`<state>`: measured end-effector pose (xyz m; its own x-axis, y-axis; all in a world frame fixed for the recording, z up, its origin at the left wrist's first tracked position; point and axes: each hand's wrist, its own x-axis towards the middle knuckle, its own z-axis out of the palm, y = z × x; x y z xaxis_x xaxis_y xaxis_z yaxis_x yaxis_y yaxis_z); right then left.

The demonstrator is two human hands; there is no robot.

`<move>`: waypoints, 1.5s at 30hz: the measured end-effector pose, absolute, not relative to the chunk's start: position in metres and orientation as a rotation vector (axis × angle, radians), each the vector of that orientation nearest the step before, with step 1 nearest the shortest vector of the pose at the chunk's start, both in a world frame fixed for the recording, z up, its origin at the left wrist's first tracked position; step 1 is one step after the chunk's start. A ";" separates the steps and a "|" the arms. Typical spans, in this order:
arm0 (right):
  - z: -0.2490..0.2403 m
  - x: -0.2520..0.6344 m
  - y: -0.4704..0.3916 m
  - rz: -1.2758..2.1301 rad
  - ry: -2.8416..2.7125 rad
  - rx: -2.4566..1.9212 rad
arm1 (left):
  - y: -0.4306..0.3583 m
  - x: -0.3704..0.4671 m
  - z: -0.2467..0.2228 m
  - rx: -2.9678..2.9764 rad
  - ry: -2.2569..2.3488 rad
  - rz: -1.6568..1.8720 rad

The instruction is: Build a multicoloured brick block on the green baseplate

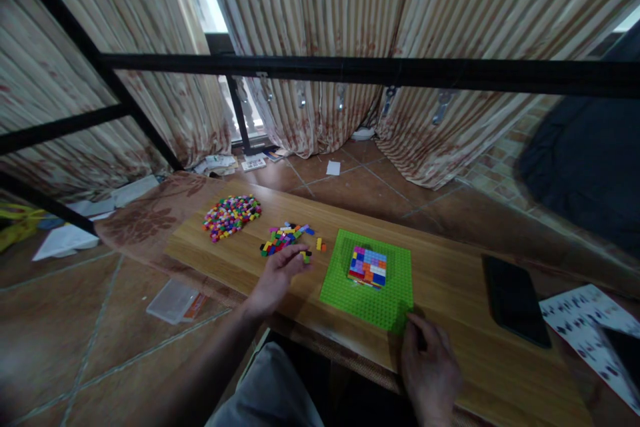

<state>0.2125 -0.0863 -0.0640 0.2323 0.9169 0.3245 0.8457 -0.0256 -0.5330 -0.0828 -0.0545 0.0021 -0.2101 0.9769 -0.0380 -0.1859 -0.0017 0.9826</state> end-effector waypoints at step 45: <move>0.008 0.052 -0.083 1.002 -1.975 -0.985 | -0.111 -0.087 0.005 0.374 1.188 1.223</move>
<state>0.0525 -0.0828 0.0085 -0.4642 0.8523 0.2412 0.3085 0.4108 -0.8579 -0.0871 -0.1112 0.0053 -0.1199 0.8609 -0.4944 -0.5186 0.3703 0.7707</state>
